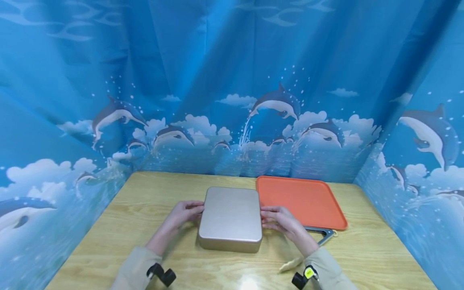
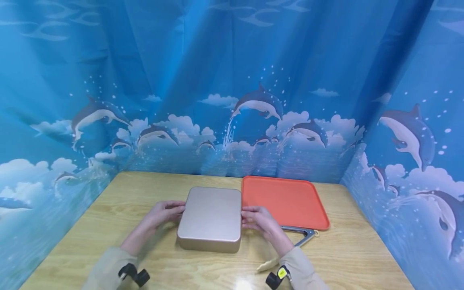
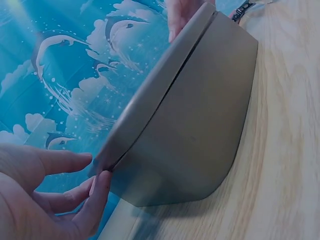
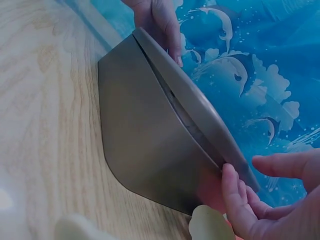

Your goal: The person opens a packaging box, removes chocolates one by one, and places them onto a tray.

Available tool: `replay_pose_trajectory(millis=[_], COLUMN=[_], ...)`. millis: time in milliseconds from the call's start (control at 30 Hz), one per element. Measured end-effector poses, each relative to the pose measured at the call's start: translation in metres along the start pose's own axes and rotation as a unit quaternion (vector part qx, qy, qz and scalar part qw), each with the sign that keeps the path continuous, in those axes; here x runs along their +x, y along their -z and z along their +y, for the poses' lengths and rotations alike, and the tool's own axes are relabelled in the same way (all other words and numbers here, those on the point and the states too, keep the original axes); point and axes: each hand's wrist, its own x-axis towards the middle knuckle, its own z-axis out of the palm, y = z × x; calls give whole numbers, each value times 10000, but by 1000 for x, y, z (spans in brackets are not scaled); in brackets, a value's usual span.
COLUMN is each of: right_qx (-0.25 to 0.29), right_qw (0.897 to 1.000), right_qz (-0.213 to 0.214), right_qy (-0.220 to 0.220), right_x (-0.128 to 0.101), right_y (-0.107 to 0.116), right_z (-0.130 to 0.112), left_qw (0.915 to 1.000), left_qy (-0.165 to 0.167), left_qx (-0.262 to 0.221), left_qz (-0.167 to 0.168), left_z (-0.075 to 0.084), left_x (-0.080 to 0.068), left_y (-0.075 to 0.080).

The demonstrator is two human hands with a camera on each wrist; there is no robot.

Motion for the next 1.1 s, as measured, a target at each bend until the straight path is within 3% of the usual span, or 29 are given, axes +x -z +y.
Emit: replay_pose_trajectory(millis=[167,367,633,900,1100], right_qx=[-3,-166,-239,-377,-568], right_qw=[10000,9999,9992,9969,9937], right_qz=[-59,-27,255,338,449], right_qy=[-4,38,184,603,860], right_x=[0,-1,-5,-13,-16], right_y=[0,-4,-8,-9,-9], right_z=[-1,-6,-12,-18,-22], left_qw=[9996,9994,9994,9994,9981], left_qy=[246,292,151,-32,-363], left_qx=[2,-79,-262,-336,-476], left_qz=[131,139,171,-104,-131], left_z=[4,9,14,19,21], left_x=[0,-1,-4,-15,-16], left_y=[-1,0,1,2,4])
